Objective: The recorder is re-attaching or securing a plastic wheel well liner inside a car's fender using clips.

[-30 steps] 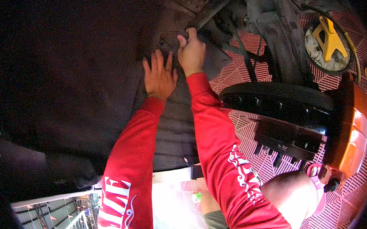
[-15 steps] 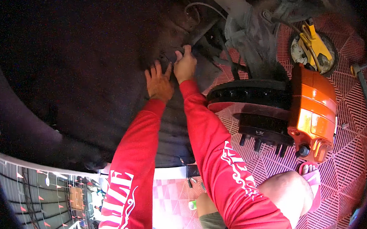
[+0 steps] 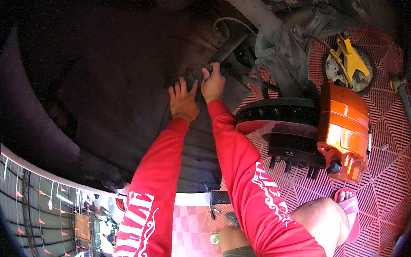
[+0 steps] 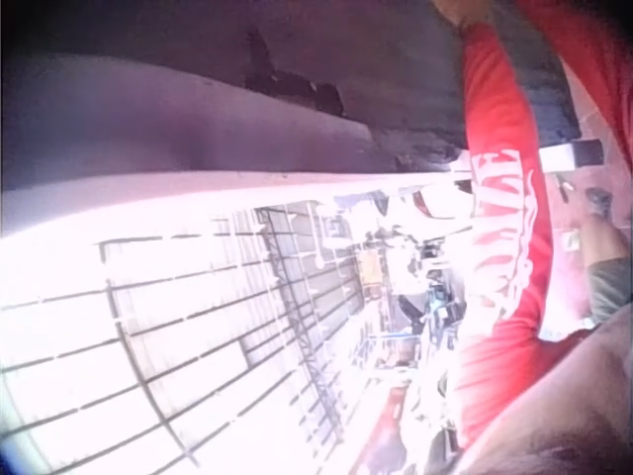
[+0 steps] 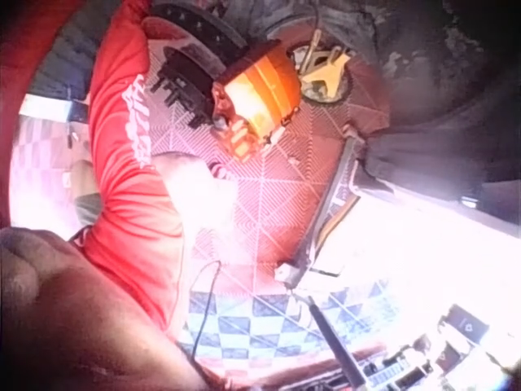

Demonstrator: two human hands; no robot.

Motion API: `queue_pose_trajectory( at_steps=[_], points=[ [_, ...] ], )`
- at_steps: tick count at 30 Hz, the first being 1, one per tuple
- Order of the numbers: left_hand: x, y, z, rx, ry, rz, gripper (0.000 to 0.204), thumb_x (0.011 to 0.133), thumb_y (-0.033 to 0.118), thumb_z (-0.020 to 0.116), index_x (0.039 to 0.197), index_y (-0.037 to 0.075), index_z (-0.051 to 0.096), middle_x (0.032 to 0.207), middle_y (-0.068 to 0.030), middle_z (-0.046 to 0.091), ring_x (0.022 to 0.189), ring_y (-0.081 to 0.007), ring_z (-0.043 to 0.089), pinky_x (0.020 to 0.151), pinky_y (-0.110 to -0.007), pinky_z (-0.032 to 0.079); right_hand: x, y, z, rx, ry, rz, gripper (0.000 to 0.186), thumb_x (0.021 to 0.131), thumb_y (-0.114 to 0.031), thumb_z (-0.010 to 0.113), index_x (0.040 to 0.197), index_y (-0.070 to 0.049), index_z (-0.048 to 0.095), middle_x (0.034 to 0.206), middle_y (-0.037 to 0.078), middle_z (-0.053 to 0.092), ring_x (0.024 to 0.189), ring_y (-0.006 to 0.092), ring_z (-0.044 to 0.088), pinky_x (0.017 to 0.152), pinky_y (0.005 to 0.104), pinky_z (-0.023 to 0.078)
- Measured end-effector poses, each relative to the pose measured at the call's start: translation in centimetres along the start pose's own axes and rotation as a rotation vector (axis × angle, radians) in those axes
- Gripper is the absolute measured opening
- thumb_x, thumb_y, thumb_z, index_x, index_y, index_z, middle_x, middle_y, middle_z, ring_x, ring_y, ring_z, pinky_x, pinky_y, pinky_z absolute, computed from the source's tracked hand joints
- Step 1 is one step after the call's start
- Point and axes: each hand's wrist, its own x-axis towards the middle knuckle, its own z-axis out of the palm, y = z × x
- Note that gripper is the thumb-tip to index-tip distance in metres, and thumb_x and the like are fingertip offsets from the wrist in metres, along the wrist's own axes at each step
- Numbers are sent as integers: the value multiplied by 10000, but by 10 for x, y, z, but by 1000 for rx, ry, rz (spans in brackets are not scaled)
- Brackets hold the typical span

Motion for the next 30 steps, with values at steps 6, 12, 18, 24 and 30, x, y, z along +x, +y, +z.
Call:
queue_pose_trajectory(
  at_steps=[6,12,18,24,30],
  points=[
    [-64,49,31,-336,152,-266,356,917,177,566,1198,11,710,1485,-288,429,1475,-443,302,1230,-565,194,-39,-33,-7,145,102,142,505,944,-112,666,1385,-47,428,888,219,686,845,451,666,753,516,499],
    [-190,110,-105,-1211,217,-288,261,889,33,575,1113,-8,703,1060,-219,683,1013,-438,657,869,-466,545,-60,4,-74,51,-22,154,283,965,-91,605,1235,-9,578,922,146,700,876,290,684,814,399,520],
    [-322,104,-94,-1484,220,238,228,866,44,703,1093,32,728,1071,-127,711,971,-298,703,857,-401,576,-185,3,-98,241,-201,92,162,1046,-148,549,1085,-7,619,833,21,621,754,97,567,698,264,472],
    [-426,137,-63,-1688,233,-302,145,848,-5,730,982,30,773,896,-106,685,770,-232,668,673,-332,538,-255,1,-241,340,-493,97,128,1081,-130,388,1004,-69,471,709,3,468,626,78,428,602,255,425],
    [-537,166,-3,-1644,396,-960,150,862,-63,701,997,-14,745,849,-56,597,750,-134,574,645,-270,454,-329,-12,-305,289,-870,-97,123,1014,-76,388,910,-72,452,668,17,486,552,75,393,513,250,330]
  ],
)
